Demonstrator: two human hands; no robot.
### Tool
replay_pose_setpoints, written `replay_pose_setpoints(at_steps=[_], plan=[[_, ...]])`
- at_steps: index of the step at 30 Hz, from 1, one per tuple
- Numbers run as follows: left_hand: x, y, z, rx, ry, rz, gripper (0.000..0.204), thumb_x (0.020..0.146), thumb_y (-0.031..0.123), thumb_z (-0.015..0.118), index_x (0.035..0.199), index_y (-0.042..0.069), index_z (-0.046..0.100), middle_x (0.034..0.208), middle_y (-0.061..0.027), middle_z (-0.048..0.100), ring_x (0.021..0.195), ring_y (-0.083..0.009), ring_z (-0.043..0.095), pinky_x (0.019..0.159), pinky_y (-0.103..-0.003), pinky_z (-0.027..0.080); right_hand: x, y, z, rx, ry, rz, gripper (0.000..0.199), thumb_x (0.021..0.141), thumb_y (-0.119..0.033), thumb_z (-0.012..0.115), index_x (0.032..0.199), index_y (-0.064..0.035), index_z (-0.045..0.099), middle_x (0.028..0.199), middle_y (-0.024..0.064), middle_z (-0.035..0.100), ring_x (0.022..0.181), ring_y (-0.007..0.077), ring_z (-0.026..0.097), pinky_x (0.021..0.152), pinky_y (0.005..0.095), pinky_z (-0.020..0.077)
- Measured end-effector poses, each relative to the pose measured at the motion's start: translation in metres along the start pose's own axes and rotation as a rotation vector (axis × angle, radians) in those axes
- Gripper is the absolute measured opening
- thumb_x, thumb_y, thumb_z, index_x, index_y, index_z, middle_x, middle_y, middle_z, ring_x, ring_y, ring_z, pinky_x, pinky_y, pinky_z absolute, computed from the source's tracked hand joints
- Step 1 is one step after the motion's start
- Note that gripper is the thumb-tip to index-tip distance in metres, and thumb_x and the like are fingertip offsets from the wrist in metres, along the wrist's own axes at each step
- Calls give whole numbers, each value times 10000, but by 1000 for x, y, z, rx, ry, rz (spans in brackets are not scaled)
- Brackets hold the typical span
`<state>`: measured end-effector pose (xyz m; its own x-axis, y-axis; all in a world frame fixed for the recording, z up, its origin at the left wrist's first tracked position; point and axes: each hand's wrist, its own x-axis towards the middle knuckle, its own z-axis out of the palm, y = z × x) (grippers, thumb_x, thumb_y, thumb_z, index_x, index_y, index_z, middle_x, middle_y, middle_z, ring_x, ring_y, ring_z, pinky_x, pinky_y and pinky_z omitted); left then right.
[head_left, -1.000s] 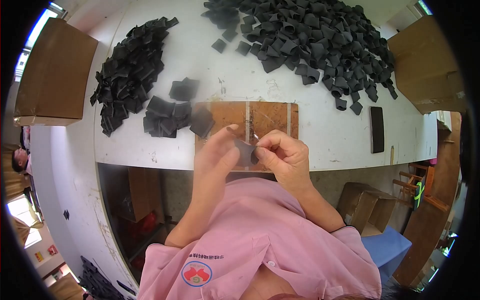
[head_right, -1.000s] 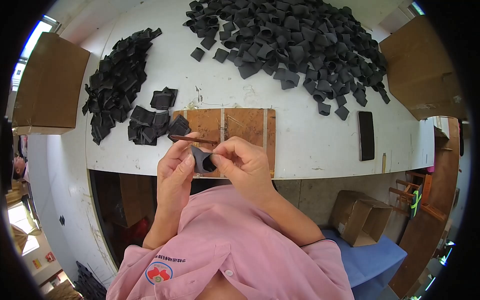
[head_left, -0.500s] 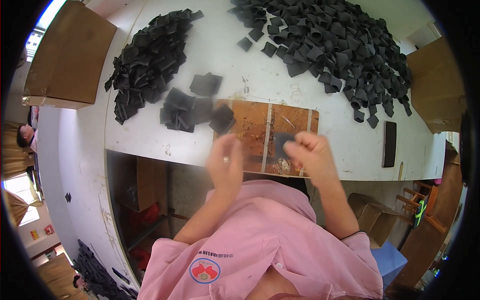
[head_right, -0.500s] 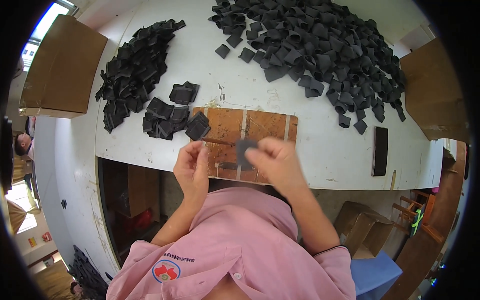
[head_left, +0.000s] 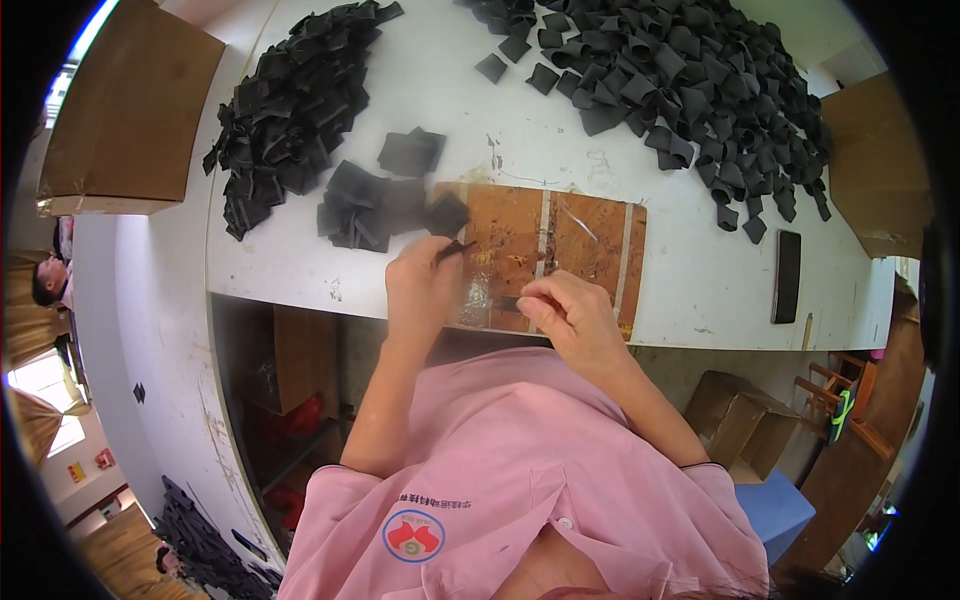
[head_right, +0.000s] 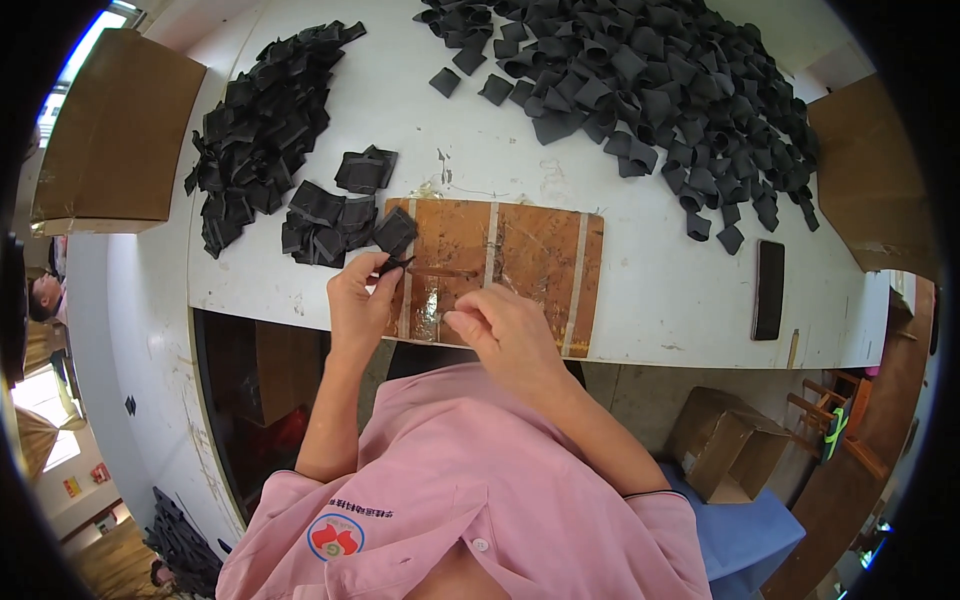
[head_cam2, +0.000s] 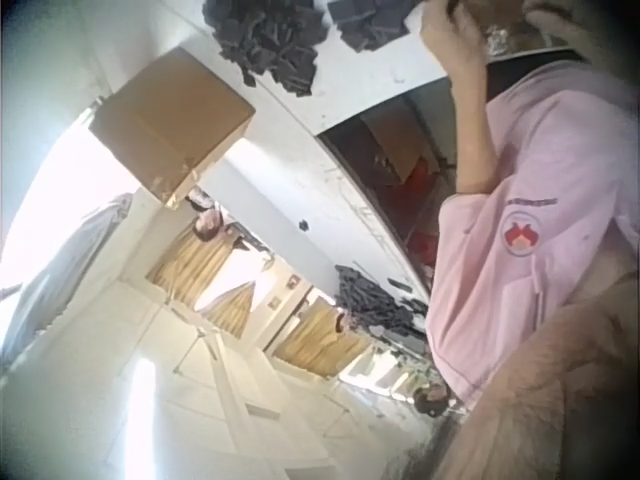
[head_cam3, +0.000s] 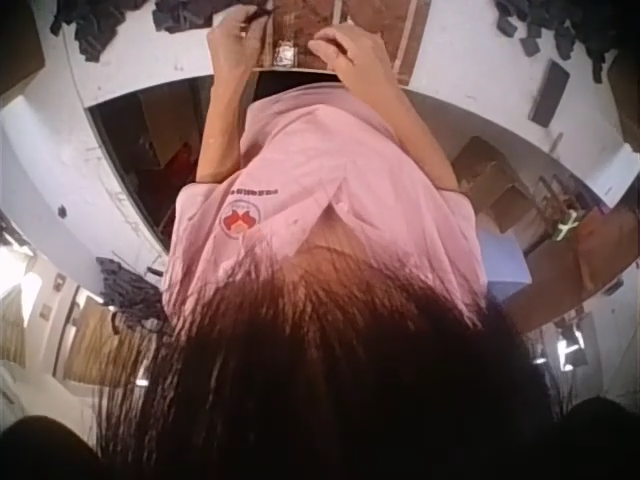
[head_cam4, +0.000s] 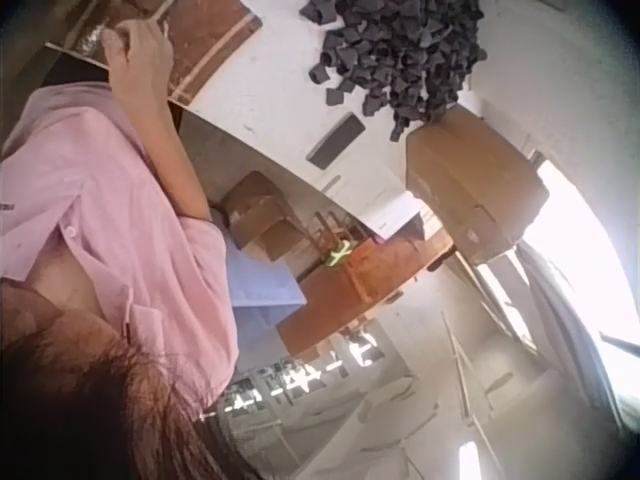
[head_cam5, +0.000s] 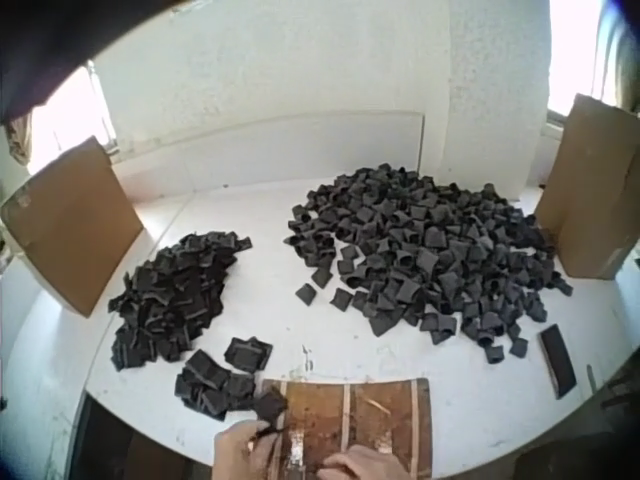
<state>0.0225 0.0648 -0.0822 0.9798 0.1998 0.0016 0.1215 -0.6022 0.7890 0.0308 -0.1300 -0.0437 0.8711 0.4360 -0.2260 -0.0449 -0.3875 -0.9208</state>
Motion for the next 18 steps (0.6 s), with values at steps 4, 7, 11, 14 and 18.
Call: replay_pose_setpoints(at_steps=[4, 7, 11, 14, 18], plan=[[-10, 44, -21, -459, -533, -112, 150, 751, -60, 579, 895, -27, 555, 778, 2, 562, 676, -33, 487, 565, -183, 405, 1, -9, 9, -41, 229, -200, 268, 742, -165, 642, 899, 42, 578, 688, 105, 588, 655, 212, 577, 648, 295, 467], [-20, 66, -18, -545, -538, -140, 300, 746, -34, 606, 1015, -4, 477, 752, 0, 545, 659, -32, 476, 568, -169, 391, 0, -4, 2, 430, -97, 171, 222, 772, -154, 635, 872, 37, 586, 712, 33, 605, 610, 73, 530, 552, 225, 438], [-36, 74, -9, -875, -349, -240, 414, 726, 41, 643, 1079, -9, 432, 776, -32, 535, 646, -75, 501, 581, -188, 407, -9, 6, 0, 873, 43, 264, 151, 825, -178, 589, 868, -33, 593, 743, 3, 595, 630, 57, 518, 538, 208, 419], [-47, 74, -1, -1120, -204, -288, 387, 719, 90, 643, 1040, -30, 464, 825, -73, 537, 648, -114, 529, 585, -218, 432, -15, 6, 0, 1223, 51, 295, 142, 841, -183, 573, 887, -49, 584, 791, 8, 592, 670, 62, 520, 563, 209, 416], [-52, 88, 6, -995, -168, -267, 243, 741, 70, 635, 938, -24, 528, 802, -54, 556, 658, -90, 530, 584, -197, 427, -22, 4, 1, 1296, 70, 312, 125, 851, -177, 558, 885, -57, 566, 785, 8, 574, 676, 73, 516, 586, 211, 415]])
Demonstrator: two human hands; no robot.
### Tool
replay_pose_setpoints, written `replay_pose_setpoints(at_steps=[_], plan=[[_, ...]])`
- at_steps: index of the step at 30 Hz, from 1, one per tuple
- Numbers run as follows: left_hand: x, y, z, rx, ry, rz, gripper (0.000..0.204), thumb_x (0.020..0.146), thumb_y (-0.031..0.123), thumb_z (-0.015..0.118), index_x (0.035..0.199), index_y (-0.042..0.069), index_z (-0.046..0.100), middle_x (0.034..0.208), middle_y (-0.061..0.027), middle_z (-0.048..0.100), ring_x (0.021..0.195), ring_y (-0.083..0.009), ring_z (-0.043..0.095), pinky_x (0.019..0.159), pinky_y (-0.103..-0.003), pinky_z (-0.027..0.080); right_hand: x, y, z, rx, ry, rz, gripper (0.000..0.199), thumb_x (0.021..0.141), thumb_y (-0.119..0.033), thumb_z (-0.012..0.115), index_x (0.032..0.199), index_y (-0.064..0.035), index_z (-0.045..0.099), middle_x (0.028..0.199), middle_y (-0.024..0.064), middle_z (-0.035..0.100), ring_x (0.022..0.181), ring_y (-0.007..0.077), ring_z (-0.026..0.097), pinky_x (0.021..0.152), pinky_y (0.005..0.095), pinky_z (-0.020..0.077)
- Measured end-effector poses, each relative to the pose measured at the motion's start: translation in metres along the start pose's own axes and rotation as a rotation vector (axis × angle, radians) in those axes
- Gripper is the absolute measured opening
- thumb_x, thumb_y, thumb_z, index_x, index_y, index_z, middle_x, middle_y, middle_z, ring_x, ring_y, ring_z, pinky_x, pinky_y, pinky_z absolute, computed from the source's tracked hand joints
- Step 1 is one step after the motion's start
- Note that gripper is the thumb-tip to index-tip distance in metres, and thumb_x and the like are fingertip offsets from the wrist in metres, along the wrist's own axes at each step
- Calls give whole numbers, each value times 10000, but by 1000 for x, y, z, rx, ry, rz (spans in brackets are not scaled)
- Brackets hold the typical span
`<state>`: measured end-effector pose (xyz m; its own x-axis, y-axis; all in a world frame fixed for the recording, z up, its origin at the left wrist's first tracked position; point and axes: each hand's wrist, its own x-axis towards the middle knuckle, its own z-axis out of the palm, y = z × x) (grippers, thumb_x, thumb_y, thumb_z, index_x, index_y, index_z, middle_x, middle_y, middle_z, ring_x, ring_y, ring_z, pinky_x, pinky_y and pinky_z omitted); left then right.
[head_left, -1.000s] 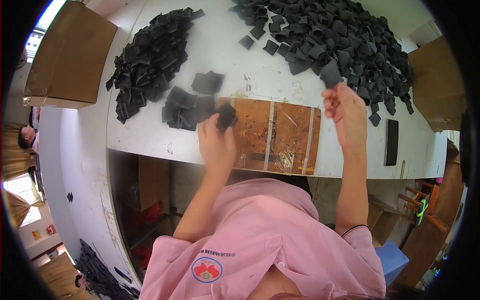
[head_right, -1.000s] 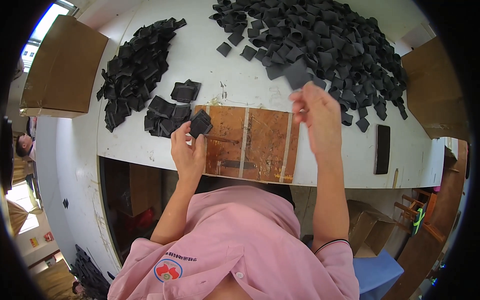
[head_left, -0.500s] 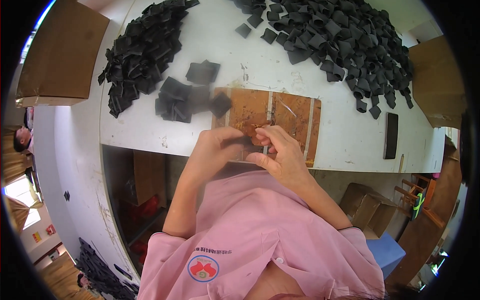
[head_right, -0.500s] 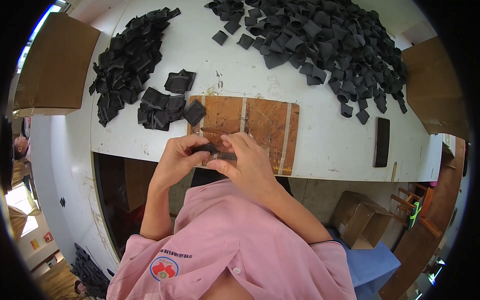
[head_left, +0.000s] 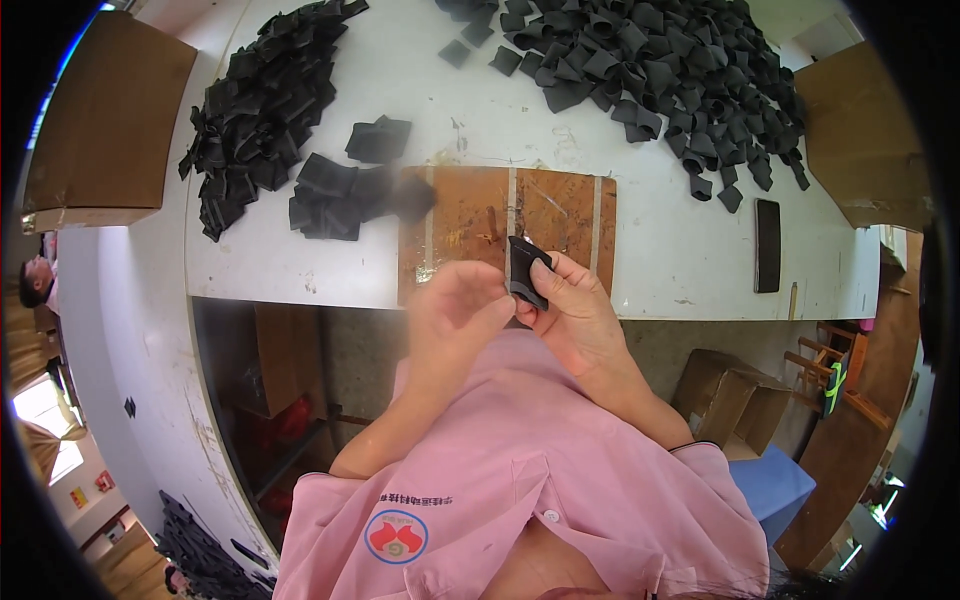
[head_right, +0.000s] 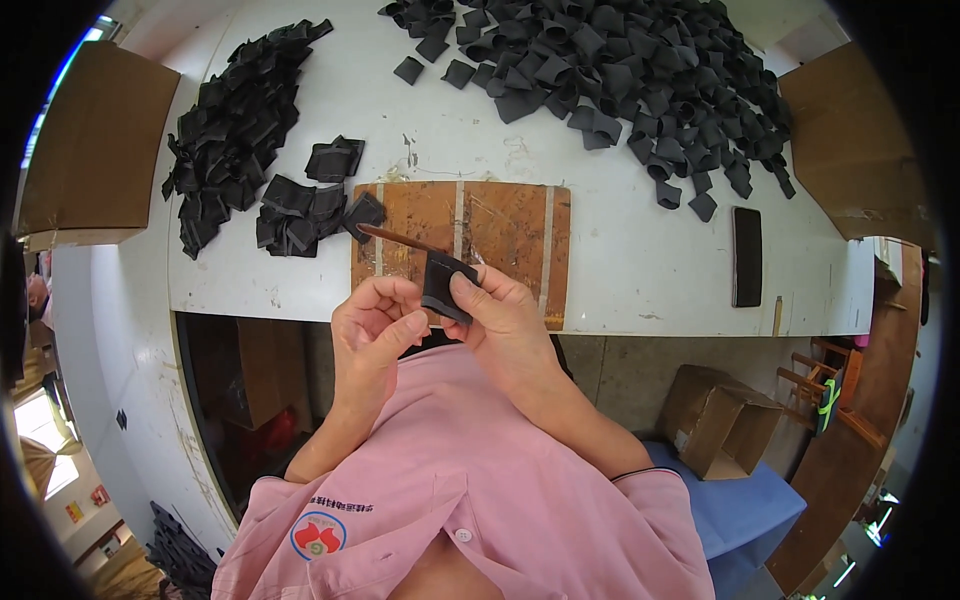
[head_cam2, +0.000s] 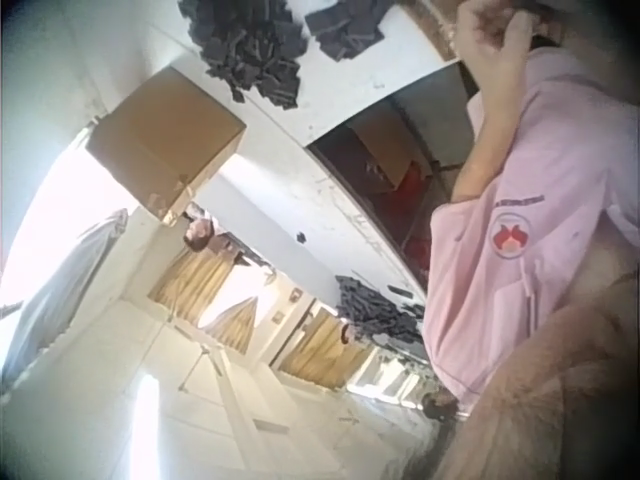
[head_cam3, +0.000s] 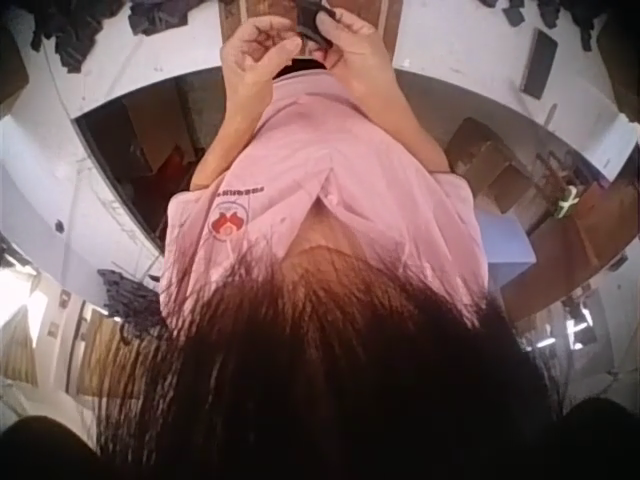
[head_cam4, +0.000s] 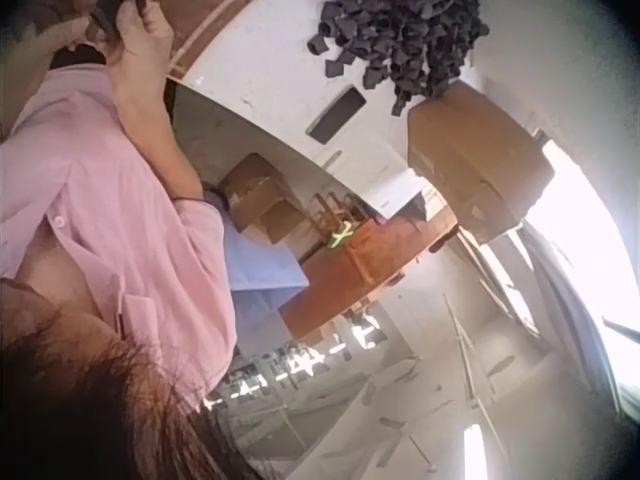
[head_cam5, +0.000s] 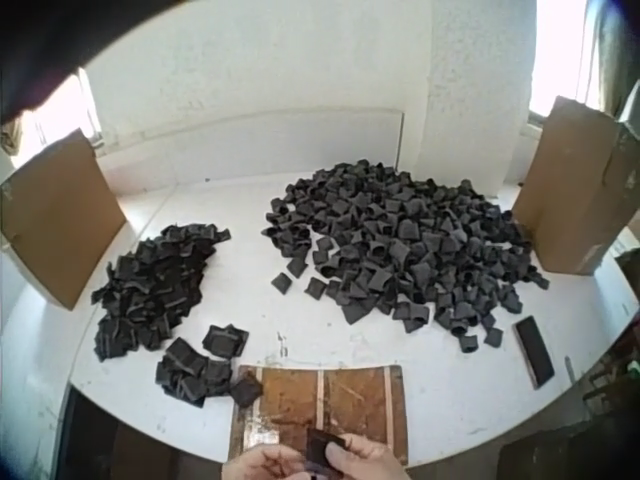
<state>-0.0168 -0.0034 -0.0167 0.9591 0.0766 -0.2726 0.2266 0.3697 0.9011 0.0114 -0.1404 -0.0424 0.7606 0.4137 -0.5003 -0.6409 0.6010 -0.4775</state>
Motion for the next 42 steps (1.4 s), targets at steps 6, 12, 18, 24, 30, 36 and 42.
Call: replay_pose_setpoints(at_steps=[6, 12, 18, 24, 30, 36, 42], plan=[[-2, -5, 13, -23, 41, -7, 113, 782, 21, 613, 868, -26, 556, 727, -19, 570, 639, -41, 497, 571, -154, 389, -1, 1, 2, 39, 6, 13, 149, 836, -174, 580, 882, -34, 554, 773, 16, 565, 657, 87, 507, 560, 218, 414], [1, -10, -3, 689, 120, 282, 103, 738, -7, 592, 839, -20, 574, 695, -71, 588, 615, -114, 575, 542, -228, 442, -5, -6, -6, -1213, 215, -903, 323, 739, -192, 679, 977, -15, 550, 816, 67, 534, 625, 115, 519, 483, 225, 404], [5, -13, 10, 901, 128, 629, 77, 739, -27, 616, 787, -22, 556, 623, -34, 571, 499, -59, 509, 446, -192, 407, 2, -5, 10, -1335, -5, -1122, 196, 681, -27, 651, 860, -2, 573, 784, 95, 510, 641, 203, 526, 514, 299, 445], [9, -4, 16, 253, 298, 173, 121, 753, -31, 576, 870, -7, 557, 756, -59, 604, 569, -95, 549, 477, -222, 429, 19, 0, 11, -1582, 151, -1335, 140, 634, 32, 627, 752, 5, 558, 705, 73, 495, 584, 196, 493, 485, 290, 418], [8, 16, 11, -51, 18, -4, 212, 724, -81, 540, 926, -20, 518, 813, -53, 560, 453, -9, 377, 399, -152, 282, 13, -12, 4, -255, -122, -158, 27, 752, -47, 616, 754, -21, 607, 714, -5, 537, 571, 58, 449, 484, 190, 359], [14, 13, 23, 779, 304, 950, 163, 722, -108, 517, 872, -47, 531, 703, -62, 561, 483, -43, 466, 394, -162, 339, 4, -26, 23, 105, -342, 50, 120, 831, -168, 573, 823, -51, 551, 709, -22, 516, 624, 54, 454, 597, 182, 396], [22, 61, 6, -799, -345, -62, 173, 793, -52, 443, 964, -51, 471, 749, -154, 583, 327, -31, 370, 312, -170, 277, 4, -69, 64, -611, -337, -290, 220, 882, -233, 515, 781, -40, 549, 676, -58, 476, 607, 24, 389, 548, 180, 344]])
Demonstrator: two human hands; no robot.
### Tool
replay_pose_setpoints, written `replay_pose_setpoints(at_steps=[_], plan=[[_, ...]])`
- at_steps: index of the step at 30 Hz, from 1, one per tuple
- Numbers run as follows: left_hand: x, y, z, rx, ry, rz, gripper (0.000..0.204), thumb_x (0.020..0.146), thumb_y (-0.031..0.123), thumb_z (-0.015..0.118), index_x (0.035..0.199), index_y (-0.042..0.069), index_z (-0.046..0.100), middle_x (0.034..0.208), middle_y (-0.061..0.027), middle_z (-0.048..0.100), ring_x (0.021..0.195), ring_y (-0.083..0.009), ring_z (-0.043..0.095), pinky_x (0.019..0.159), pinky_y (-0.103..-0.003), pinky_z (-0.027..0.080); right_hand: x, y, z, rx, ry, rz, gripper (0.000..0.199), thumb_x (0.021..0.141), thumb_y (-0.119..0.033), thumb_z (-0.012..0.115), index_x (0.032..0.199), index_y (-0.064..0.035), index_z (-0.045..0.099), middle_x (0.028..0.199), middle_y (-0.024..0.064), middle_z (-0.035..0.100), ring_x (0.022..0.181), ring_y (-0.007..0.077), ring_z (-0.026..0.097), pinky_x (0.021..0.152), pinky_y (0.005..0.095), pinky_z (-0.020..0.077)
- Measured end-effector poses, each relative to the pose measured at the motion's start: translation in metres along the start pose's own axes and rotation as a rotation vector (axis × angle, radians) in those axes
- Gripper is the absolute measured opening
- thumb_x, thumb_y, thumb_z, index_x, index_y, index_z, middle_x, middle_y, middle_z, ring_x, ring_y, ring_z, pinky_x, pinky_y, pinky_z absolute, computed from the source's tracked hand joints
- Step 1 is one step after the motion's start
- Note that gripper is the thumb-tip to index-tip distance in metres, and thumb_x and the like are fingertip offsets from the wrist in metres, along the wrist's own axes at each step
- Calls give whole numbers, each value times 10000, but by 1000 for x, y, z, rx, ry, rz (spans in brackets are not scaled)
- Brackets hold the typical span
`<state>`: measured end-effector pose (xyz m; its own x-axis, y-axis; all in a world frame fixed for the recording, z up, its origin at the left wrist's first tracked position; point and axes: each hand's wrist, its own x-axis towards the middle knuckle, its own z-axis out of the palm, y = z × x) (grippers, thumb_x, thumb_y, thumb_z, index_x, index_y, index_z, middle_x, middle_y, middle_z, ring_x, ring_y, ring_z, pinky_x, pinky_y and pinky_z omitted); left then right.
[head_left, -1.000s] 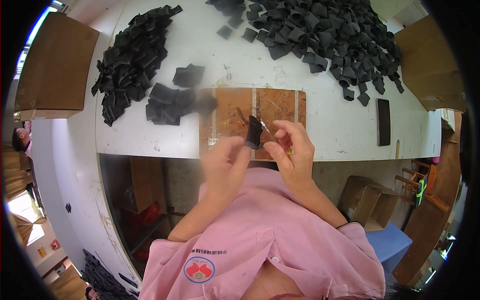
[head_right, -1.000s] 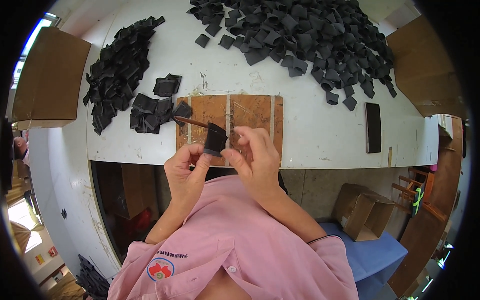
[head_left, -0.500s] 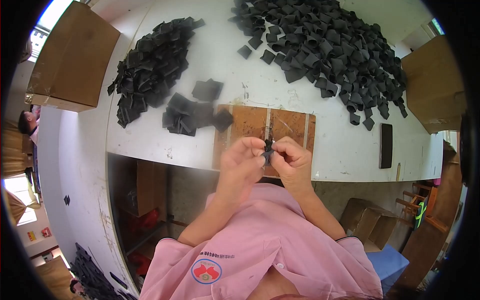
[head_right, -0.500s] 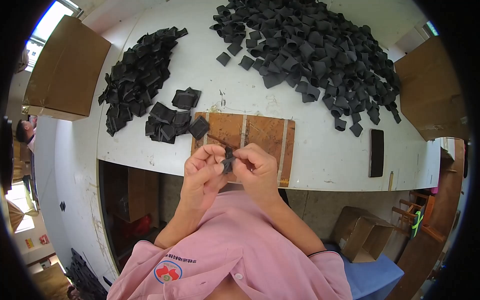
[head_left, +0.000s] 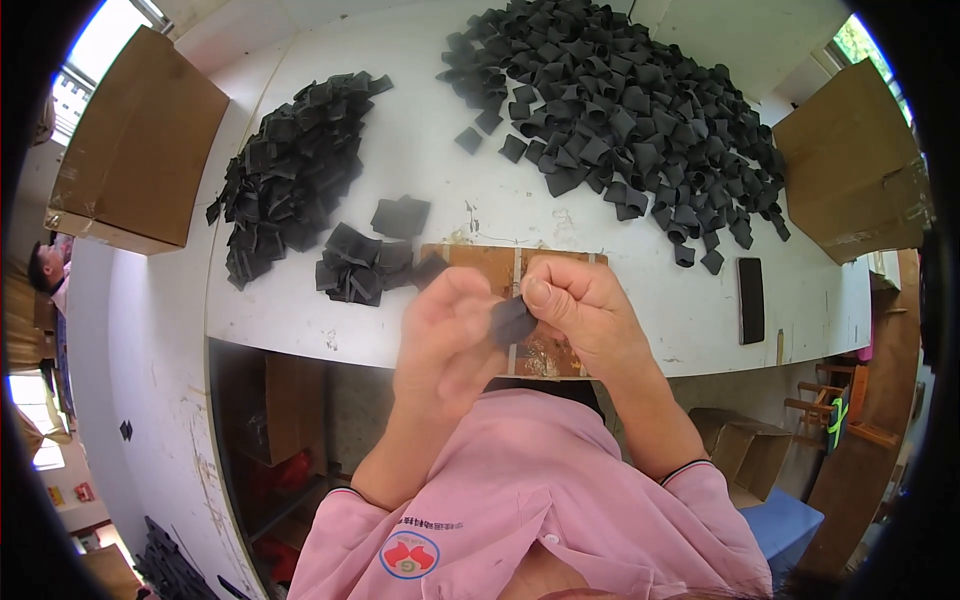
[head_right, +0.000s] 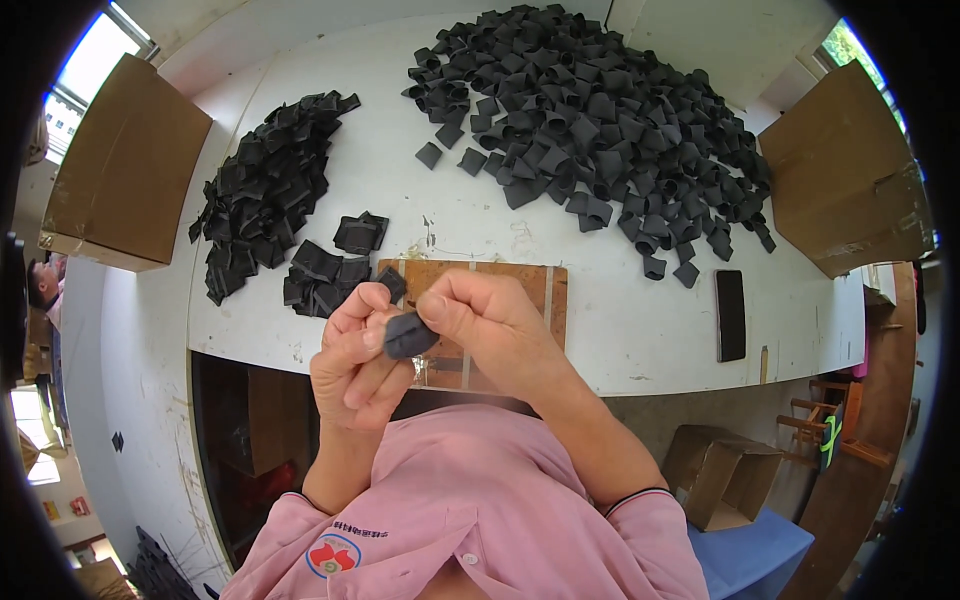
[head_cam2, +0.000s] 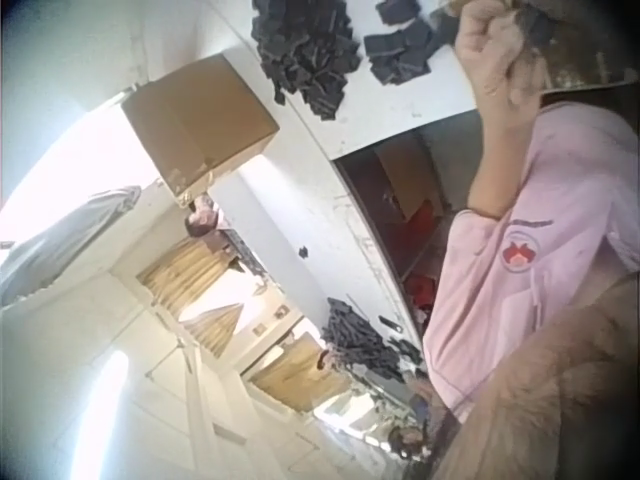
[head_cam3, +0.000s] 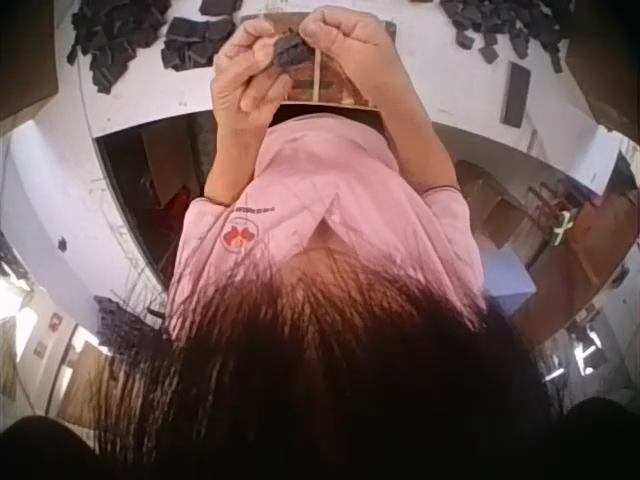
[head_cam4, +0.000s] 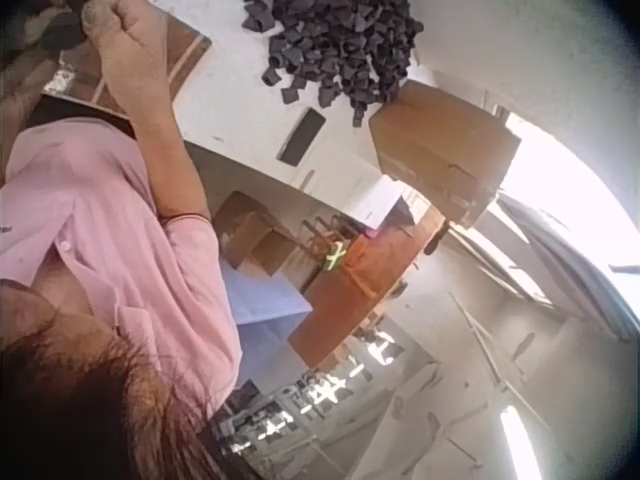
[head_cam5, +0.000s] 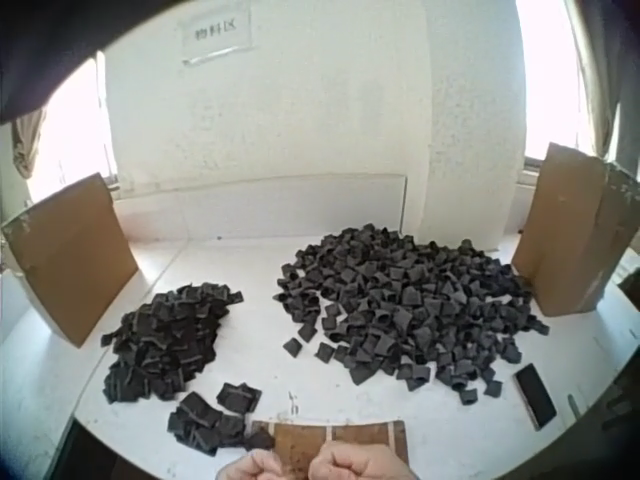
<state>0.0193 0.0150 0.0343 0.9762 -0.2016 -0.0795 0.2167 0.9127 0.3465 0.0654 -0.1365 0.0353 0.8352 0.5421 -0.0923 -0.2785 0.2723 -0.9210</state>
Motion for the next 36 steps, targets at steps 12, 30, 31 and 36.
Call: replay_pose_setpoints(at_steps=[12, 30, 31, 36], plan=[[12, -12, -17, 836, 341, 340, 265, 831, 16, 492, 1090, -34, 470, 879, -90, 579, 563, -70, 495, 503, -182, 398, 16, 25, -9, -559, 147, -297, 226, 842, -232, 561, 804, -11, 530, 687, 27, 491, 573, 117, 479, 511, 233, 387], [12, -12, -12, 1352, 61, 676, 83, 783, 20, 603, 861, -8, 594, 844, -64, 537, 788, -144, 491, 689, -232, 400, 6, 24, 6, -859, 233, -623, 169, 651, -23, 663, 772, -8, 546, 730, 84, 513, 614, 225, 523, 516, 302, 431], [10, -12, -13, 1243, 119, 640, 81, 800, 44, 593, 869, 1, 587, 841, -61, 534, 802, -152, 488, 706, -249, 402, 4, 19, 9, -858, 228, -624, 169, 651, -23, 663, 772, -8, 546, 730, 84, 513, 614, 225, 523, 516, 302, 431], [8, -6, -18, 481, 84, 426, 107, 857, 144, 532, 887, 43, 547, 829, -64, 513, 910, -199, 459, 799, -318, 391, 1, 5, 15, -815, 230, -573, 183, 638, 9, 667, 794, -11, 573, 716, 90, 526, 601, 228, 525, 511, 302, 430]])
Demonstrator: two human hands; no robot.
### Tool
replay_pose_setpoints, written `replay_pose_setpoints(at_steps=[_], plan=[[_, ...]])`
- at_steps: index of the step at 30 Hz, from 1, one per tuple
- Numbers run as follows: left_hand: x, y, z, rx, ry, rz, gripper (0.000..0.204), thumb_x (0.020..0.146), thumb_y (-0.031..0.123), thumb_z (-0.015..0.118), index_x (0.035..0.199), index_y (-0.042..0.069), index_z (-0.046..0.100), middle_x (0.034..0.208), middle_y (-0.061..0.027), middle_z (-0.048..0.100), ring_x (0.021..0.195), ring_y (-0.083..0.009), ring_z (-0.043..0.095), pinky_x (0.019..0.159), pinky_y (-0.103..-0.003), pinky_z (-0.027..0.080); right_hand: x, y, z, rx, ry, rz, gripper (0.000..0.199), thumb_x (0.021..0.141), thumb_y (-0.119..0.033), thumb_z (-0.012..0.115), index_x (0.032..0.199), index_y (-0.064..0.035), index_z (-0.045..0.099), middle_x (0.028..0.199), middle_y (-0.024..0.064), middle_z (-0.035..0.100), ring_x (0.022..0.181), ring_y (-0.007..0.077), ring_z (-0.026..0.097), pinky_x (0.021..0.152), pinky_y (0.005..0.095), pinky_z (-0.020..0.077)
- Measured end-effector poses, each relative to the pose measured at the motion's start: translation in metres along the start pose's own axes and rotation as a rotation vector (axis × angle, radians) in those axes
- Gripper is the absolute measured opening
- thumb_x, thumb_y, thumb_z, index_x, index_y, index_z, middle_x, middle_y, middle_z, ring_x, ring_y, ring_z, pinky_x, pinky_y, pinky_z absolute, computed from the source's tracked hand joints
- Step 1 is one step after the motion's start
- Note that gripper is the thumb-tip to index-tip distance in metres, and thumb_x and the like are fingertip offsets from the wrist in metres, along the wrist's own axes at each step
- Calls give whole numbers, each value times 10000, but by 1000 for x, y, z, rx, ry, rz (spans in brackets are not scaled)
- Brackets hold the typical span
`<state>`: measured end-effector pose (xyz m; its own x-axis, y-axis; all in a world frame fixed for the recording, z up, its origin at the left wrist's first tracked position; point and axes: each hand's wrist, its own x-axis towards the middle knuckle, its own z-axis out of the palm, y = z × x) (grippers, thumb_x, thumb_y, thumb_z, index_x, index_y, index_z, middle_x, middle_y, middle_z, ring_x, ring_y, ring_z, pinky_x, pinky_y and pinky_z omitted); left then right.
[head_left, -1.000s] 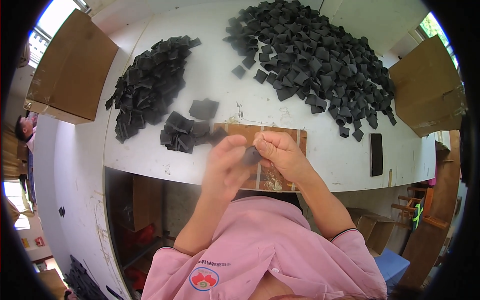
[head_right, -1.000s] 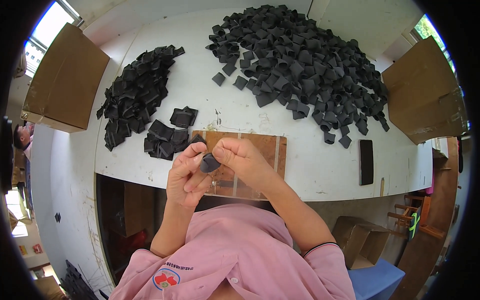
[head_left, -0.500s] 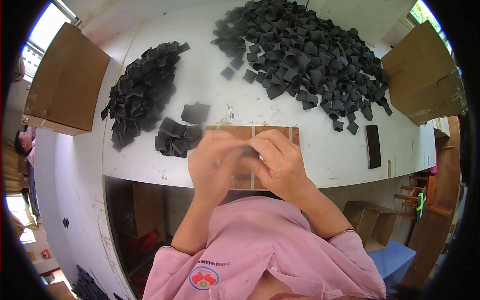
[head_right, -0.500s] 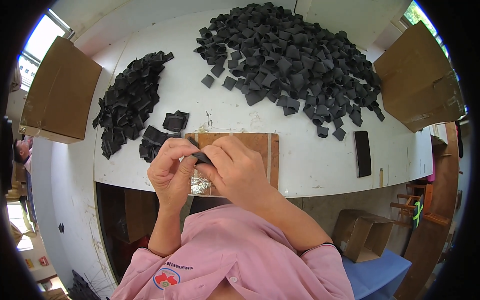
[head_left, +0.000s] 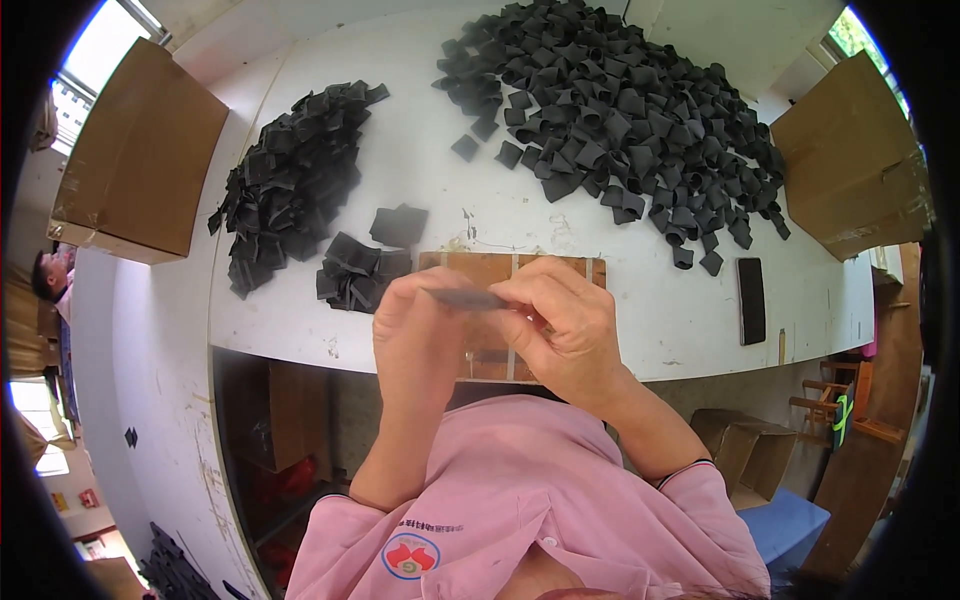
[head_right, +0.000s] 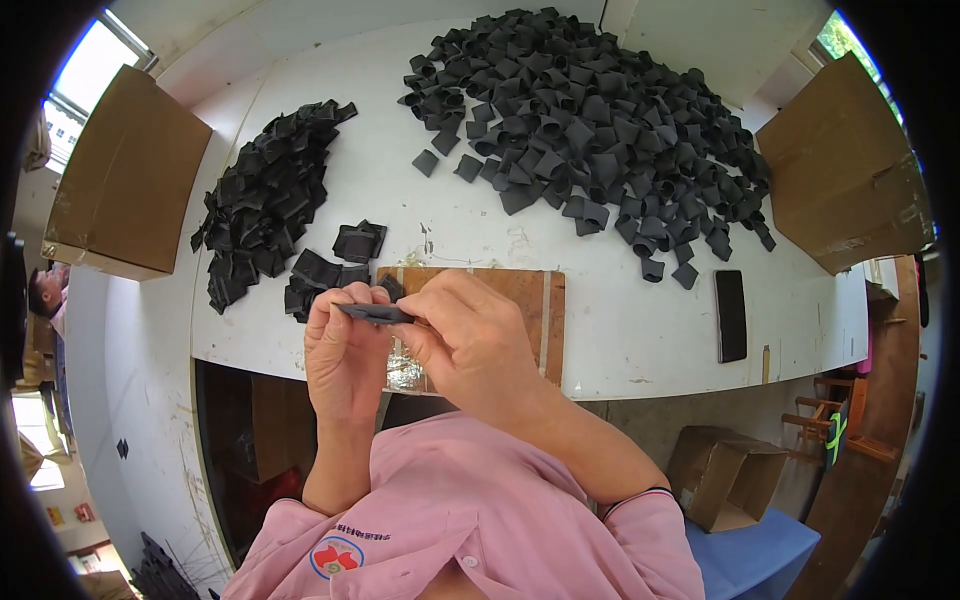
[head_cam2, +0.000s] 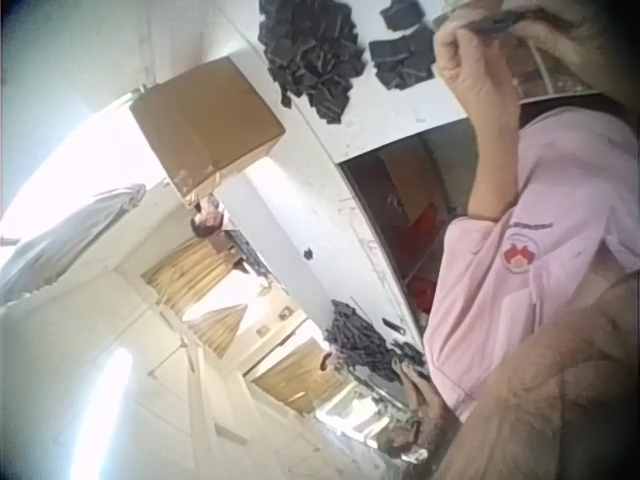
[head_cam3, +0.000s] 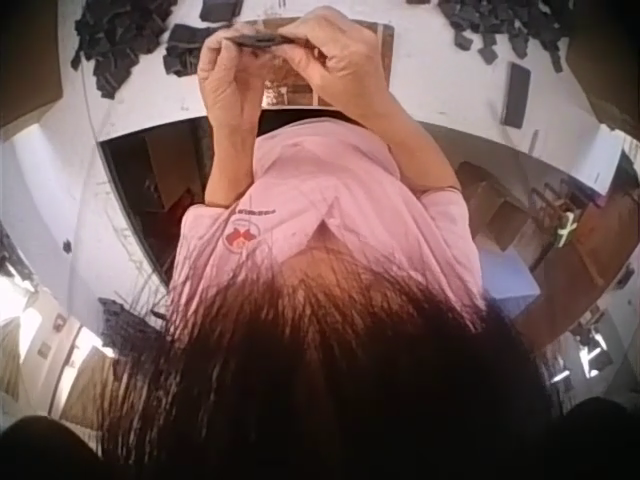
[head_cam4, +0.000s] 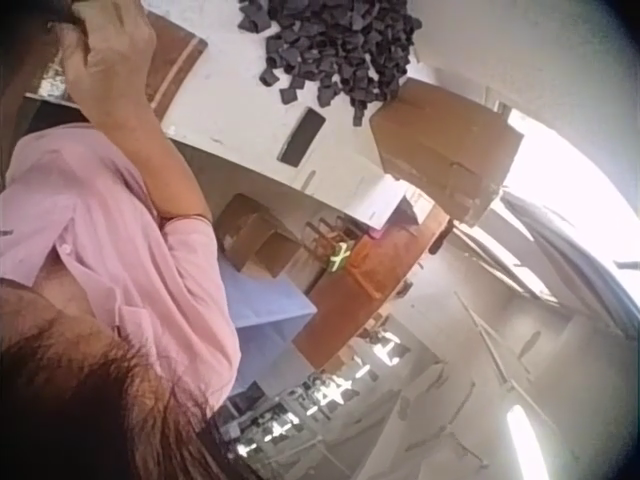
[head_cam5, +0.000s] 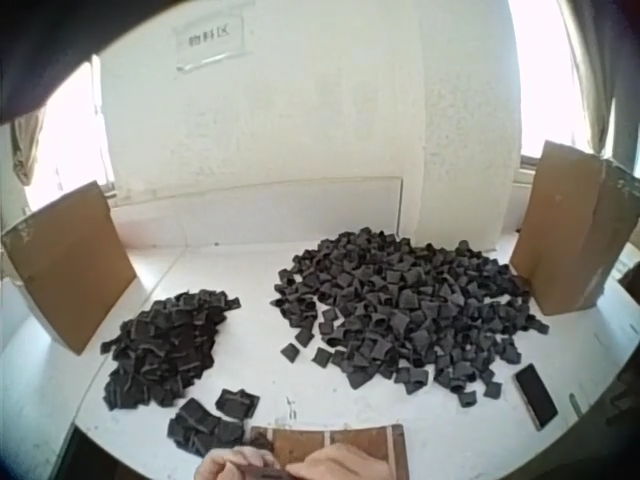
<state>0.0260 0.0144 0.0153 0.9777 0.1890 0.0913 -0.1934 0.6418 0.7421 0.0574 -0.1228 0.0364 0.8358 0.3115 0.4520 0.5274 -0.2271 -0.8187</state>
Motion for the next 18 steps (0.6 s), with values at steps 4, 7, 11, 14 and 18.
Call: replay_pose_setpoints(at_steps=[4, 7, 11, 14, 18], plan=[[-4, -9, -9, -281, -6, -146, 92, 852, 125, 535, 884, 39, 544, 861, -73, 524, 928, -207, 467, 841, -324, 386, -1, 8, 3, -71, 45, -117, 169, 631, 33, 659, 766, -6, 566, 693, 90, 523, 610, 230, 527, 515, 305, 430], [-7, -9, -9, -53, 25, -95, 88, 847, 112, 541, 884, 33, 547, 868, -80, 536, 901, -200, 478, 828, -320, 394, -8, 19, 9, -43, 75, -125, 163, 627, 38, 655, 752, -2, 559, 685, 88, 523, 616, 233, 525, 517, 312, 427], [-4, -12, -15, 153, -2, 18, 93, 845, 89, 537, 882, 4, 547, 852, -85, 555, 859, -177, 493, 823, -302, 391, -9, 23, 13, -62, 84, -126, 162, 622, 34, 659, 743, -4, 558, 682, 90, 523, 616, 236, 521, 519, 316, 421], [-3, -17, -24, 331, 99, 42, 96, 840, 63, 533, 896, -14, 548, 846, -81, 559, 833, -137, 497, 784, -262, 403, -2, 18, 6, -17, 14, -62, 129, 651, 22, 656, 747, 0, 573, 662, 88, 517, 598, 204, 520, 502, 295, 404], [2, -41, -74, 961, 373, 80, 205, 778, 77, 557, 960, -17, 547, 901, -110, 579, 811, -179, 551, 727, -276, 444, 29, 21, -24, 818, 48, 483, 193, 849, -150, 560, 867, 39, 590, 693, 15, 557, 568, 50, 474, 491, 177, 379]])
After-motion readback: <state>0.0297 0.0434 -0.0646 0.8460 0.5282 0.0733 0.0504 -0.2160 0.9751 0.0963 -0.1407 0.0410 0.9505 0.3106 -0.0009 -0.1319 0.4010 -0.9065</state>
